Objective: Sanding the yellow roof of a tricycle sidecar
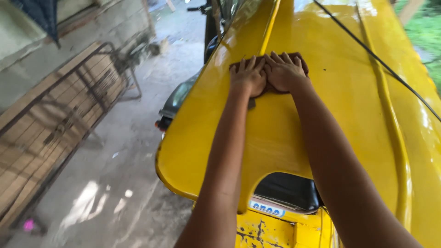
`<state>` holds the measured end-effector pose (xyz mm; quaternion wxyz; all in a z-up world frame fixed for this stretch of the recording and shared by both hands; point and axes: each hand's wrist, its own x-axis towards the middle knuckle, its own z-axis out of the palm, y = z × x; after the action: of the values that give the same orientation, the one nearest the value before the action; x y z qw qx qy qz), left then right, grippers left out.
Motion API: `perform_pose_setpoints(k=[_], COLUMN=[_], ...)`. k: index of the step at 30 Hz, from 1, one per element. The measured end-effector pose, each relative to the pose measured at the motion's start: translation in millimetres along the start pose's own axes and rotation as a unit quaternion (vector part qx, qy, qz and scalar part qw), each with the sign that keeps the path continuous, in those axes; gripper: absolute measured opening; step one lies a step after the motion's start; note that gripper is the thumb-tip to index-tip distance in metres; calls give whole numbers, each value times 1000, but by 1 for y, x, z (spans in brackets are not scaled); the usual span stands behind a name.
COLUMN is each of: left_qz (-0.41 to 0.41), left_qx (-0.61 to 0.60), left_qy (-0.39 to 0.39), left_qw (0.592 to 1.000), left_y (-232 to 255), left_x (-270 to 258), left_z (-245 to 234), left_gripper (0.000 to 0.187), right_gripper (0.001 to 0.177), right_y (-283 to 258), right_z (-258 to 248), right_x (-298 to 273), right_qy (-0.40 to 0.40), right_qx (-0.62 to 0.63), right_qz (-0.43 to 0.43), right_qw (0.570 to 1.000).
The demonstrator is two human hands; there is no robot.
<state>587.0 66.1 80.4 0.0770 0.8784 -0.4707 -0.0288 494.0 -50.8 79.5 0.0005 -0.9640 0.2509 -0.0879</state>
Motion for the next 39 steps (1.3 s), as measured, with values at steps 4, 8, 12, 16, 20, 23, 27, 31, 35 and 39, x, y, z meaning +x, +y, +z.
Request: perform_pose_setpoints(k=[4, 8, 12, 16, 20, 23, 27, 31, 35, 39], left_qz=[32, 114, 169, 219, 247, 251, 249, 253, 259, 266], left_qx=[7, 1, -31, -62, -88, -88, -87, -104, -110, -117], left_qy=[15, 9, 55, 75, 127, 150, 146, 124, 91, 72], left_qw=[999, 993, 984, 971, 957, 952, 953, 954, 955, 954], left_y=[-4, -28, -56, -85, -107, -112, -109, -113, -111, -106], left_x=[-15, -61, -101, -145, -171, -175, -168, -154, -122, -70], left_z=[4, 2, 15, 22, 40, 44, 48, 37, 26, 23], left_gripper=[64, 66, 63, 60, 59, 58, 60, 58, 59, 60], right_gripper=[64, 61, 60, 57, 60, 58, 60, 59, 61, 63], right_y=[-19, -62, -112, -162, -189, -200, -202, -200, -184, -151], right_z=[-4, -1, -4, -2, 12, 11, 7, 0, -6, -3], right_x=[-29, -76, -122, -159, -181, -186, -183, -164, -137, -98], right_qy=[-4, 19, 63, 96, 154, 165, 142, 103, 66, 62], right_qx=[-47, -58, -26, -24, -42, -60, -46, -45, -19, -26], right_qz=[49, 99, 139, 165, 152, 148, 177, 198, 227, 212], right_qw=[998, 993, 988, 981, 975, 973, 973, 974, 972, 975])
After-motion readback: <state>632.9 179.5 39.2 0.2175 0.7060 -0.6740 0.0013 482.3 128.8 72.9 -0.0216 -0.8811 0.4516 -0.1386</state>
